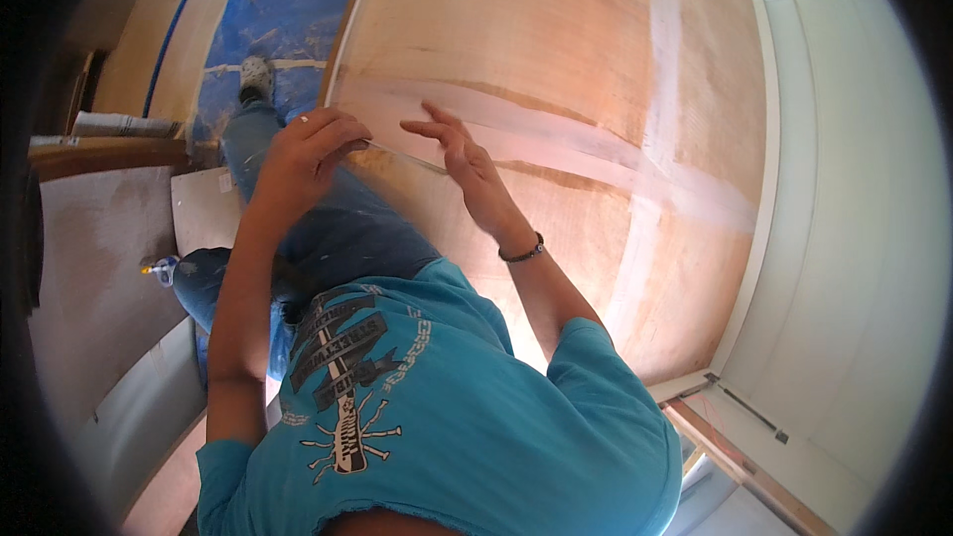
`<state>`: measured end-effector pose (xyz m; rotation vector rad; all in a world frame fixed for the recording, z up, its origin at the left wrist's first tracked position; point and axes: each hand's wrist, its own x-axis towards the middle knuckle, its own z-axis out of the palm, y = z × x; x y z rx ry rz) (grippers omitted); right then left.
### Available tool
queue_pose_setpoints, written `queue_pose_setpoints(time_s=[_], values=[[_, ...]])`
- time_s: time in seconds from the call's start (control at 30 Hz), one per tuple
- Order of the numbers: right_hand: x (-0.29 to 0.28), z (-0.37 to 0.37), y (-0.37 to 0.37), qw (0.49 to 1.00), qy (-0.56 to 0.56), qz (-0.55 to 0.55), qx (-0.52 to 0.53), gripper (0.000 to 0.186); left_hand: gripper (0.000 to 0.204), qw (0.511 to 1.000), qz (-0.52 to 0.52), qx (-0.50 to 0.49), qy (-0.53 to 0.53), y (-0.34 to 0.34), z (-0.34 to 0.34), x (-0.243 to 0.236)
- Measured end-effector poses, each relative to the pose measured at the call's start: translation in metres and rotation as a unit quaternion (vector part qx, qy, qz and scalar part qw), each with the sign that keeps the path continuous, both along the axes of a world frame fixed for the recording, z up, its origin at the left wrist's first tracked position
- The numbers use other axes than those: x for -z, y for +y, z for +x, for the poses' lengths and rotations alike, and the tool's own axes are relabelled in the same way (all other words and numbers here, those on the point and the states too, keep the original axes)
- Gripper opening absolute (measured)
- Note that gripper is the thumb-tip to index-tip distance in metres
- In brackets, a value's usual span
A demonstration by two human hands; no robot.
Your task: The person wipes a wooden surface with a cloth, then applies a white substance from a small container using a brush. They smooth the applied substance with a putty knife and continue to spread and level it across the surface.
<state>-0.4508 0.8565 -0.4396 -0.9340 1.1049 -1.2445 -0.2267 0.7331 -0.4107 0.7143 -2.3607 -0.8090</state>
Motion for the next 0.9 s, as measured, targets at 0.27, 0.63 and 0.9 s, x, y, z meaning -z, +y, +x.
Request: queue_pose_setpoints(time_s=[0.27,0.63,0.9], values=[[0.015,-0.043,0.004,0.991,0.13,0.003,-0.012,0.065,0.025,0.999,0.03,-0.011,0.012,-0.007,-0.057,0.023],[0.175,-0.112,0.087,0.659,0.742,0.121,0.018,0.075,0.036,0.942,0.209,-0.262,-0.011,-0.064,0.144,0.117],[0.264,-0.31,0.144,0.498,0.811,0.282,0.121,0.067,0.035,0.92,0.073,-0.337,-0.183,-0.057,0.231,0.078]])
